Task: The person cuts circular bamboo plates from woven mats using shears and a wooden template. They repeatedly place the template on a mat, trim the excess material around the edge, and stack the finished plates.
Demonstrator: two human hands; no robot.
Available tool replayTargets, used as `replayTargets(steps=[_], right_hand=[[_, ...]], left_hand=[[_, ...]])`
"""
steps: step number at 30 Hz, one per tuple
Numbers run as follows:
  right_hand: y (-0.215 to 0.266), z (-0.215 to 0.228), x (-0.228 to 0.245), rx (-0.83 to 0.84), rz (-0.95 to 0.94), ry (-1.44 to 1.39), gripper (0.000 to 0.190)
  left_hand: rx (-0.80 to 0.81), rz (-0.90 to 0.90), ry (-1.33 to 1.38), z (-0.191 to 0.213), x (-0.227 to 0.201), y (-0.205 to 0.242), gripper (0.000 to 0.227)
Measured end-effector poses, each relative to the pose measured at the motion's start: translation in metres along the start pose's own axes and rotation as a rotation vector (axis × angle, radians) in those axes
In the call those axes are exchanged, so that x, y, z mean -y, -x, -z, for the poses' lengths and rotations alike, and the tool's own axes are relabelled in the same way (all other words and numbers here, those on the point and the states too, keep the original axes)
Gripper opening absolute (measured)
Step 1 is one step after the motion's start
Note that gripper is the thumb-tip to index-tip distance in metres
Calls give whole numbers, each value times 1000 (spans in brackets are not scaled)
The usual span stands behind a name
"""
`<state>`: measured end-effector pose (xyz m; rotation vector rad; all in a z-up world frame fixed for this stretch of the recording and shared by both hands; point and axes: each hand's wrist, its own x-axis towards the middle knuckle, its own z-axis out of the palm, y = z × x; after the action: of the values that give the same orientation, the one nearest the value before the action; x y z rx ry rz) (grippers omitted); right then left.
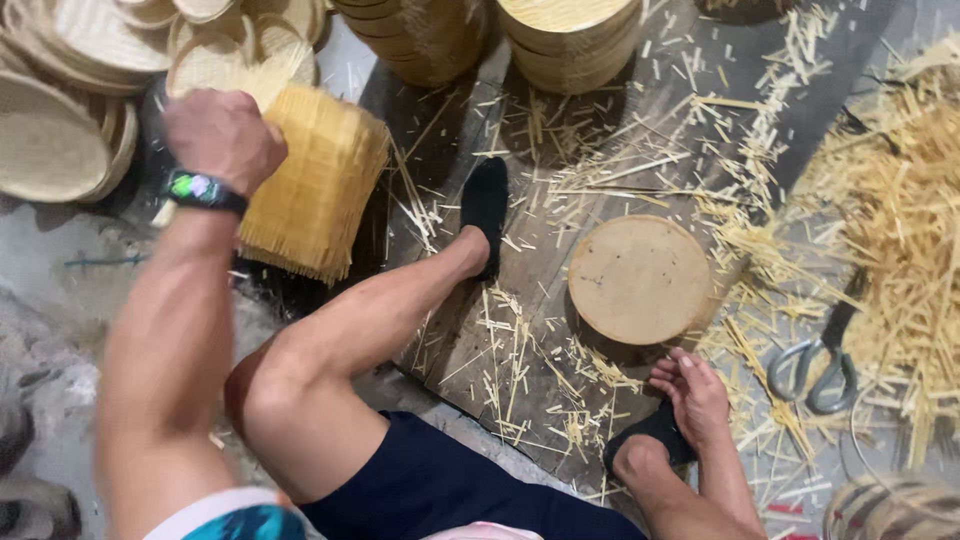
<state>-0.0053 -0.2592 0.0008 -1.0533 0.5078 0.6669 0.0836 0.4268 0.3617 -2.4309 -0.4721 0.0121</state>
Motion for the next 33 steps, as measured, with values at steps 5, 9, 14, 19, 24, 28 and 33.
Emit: replayTargets(steps=[5, 9, 14, 19, 24, 28, 33], right_hand=[[8, -20, 13, -83, 7, 38, 36], [20, -50, 63, 18, 131, -129, 40], [13, -72, 133, 151, 195, -200, 45], [-36, -53, 109, -143, 140, 330, 34], [-43, -48, 91, -158, 145, 256, 31], [-31, -56, 95, -193, 155, 164, 33], [-32, -56, 87, -201, 148, 177, 33]], left_hand=[[-192, -420, 480, 176, -65, 47, 27], [-315, -858, 796, 204, -195, 94, 4], [-136, -1352, 640, 142, -350, 157, 17], [63, -1159, 895, 88, -390, 183, 13], [-123, -92, 999, 3, -396, 123, 73], [990, 138, 1713, -51, -407, 104, 39], [926, 32, 1439, -51, -402, 99, 33]])
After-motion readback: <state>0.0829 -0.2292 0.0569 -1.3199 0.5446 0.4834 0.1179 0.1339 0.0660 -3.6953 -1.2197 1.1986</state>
